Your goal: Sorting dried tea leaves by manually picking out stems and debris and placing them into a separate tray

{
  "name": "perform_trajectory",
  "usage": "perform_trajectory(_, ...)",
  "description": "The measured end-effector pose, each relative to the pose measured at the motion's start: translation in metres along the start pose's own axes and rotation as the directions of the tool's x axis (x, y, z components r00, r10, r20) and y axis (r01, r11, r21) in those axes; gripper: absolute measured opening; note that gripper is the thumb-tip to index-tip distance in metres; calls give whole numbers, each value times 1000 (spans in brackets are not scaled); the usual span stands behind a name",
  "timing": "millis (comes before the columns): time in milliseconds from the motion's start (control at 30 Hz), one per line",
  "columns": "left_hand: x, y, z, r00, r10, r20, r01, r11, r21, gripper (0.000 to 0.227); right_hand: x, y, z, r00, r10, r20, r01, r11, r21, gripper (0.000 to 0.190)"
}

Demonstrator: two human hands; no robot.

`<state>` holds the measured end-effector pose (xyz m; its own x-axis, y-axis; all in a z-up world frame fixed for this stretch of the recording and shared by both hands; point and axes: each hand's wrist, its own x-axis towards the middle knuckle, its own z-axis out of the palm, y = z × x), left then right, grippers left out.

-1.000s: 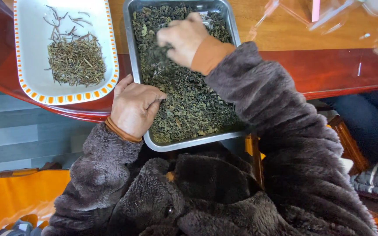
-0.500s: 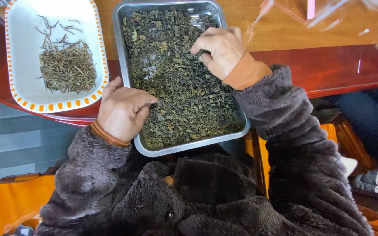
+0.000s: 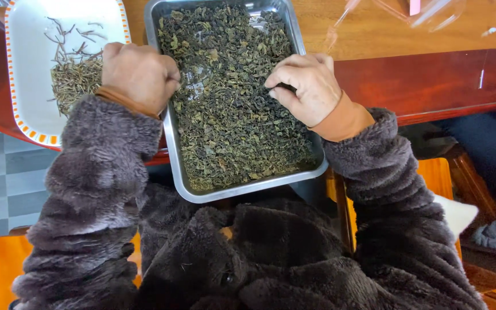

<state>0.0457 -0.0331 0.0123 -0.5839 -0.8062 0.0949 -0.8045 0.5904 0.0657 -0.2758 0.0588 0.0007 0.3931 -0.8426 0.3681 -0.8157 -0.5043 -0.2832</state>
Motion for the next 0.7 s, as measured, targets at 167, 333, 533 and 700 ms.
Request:
perform_trajectory(167,11,18,11,985,-92,146,43,949,311,35,-4,-1,5,1000,6,-14,-5,1000,4,13)
perform_trajectory(333,12,21,31,993,-98,60,60,890,451,25,-7,-2,4,1000,5,-9,-5,1000,26,14)
perform_trajectory(533,15,20,19,994,-86,61,54,912,406,35,-7,-8,0,1000,-1,-18,1,1000,22,11)
perform_trajectory(700,10,-1,12,992,-112,66,125,963,-239,22,-5,-8,-1,998,-40,-42,41,998,37,10)
